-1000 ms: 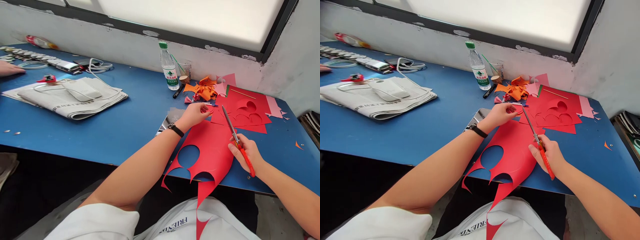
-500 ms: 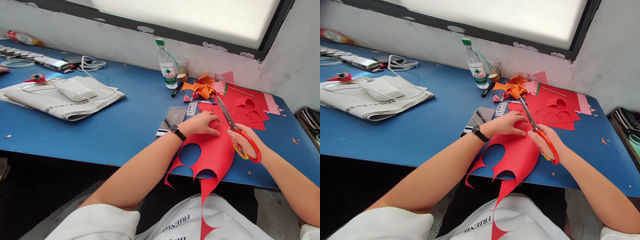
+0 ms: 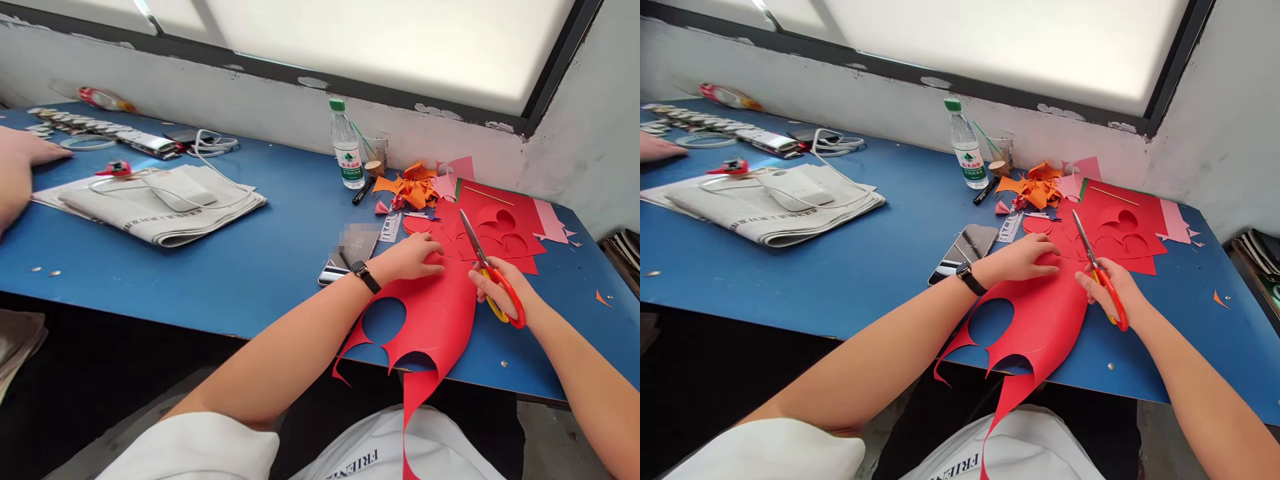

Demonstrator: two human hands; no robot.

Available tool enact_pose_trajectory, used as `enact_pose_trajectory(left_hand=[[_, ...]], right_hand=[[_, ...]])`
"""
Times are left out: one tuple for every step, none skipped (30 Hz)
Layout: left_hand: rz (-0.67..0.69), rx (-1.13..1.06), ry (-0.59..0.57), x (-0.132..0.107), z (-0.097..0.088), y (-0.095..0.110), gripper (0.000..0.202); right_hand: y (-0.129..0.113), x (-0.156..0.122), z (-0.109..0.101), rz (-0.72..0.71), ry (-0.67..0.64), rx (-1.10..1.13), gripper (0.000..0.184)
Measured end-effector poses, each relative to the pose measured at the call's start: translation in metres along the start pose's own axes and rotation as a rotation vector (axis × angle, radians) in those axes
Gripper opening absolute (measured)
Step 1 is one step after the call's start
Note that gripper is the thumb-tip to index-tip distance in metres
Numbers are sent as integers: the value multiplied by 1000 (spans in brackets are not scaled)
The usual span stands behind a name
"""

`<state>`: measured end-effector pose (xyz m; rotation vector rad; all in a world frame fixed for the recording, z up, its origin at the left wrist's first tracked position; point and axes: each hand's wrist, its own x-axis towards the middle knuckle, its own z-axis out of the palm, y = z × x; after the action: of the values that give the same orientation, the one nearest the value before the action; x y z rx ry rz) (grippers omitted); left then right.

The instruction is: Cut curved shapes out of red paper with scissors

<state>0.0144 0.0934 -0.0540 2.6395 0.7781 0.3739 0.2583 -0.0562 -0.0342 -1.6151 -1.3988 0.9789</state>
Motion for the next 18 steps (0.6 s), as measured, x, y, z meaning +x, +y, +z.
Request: enact_pose_trajectory(left_hand=[[-1, 14, 0, 0, 1, 0, 40], [-5, 29, 2, 0, 2, 1, 39], [-9, 44, 6, 0, 4, 3, 38], [-14, 57, 13, -1, 5, 4, 37], [-20, 66, 20, -1, 7, 6, 35], [-27, 70, 29, -1, 9, 8, 33], [-35, 70, 39, -2, 10, 10, 31], [-45, 67, 48, -2, 12, 11, 30], [-55, 61, 57, -2, 12, 12, 29], [-64, 54, 64, -2, 13, 12, 29], [-72, 47, 69, -2, 13, 12, 29], [-77, 40, 72, -2, 13, 12, 29], [-81, 33, 73, -2, 12, 11, 29], [-83, 28, 74, -2, 11, 10, 29], [-84, 23, 73, -3, 10, 9, 29], [-86, 20, 74, -3, 10, 9, 28], [-88, 17, 74, -3, 9, 9, 29], [-91, 14, 75, -4, 9, 9, 29]], right_hand=[[0, -3, 1, 16, -16, -2, 60], [0, -6, 3, 30, -27, -1, 59], [0, -8, 4, 38, -34, 4, 58], [0, -11, 6, 37, -40, 17, 57], [-1, -13, 8, 30, -49, 45, 55], [-2, -16, 9, 21, -64, 75, 54], [-3, -18, 11, 10, -76, 102, 53], [-4, -19, 12, -1, -84, 122, 52], [-5, -20, 13, -10, -82, 136, 52], [-6, -21, 14, -21, -67, 151, 51], [-7, -22, 15, -31, -46, 172, 50], [-7, -22, 16, -43, -24, 204, 49], [-6, -22, 16, -56, 2, 248, 47], [-5, -21, 17, -67, 25, 307, 44], [-3, -20, 18, -73, 41, 373, 41], [-1, -18, 18, -74, 50, 436, 39], [1, -16, 19, -70, 52, 492, 38], [3, -14, 21, -62, 49, 537, 37]])
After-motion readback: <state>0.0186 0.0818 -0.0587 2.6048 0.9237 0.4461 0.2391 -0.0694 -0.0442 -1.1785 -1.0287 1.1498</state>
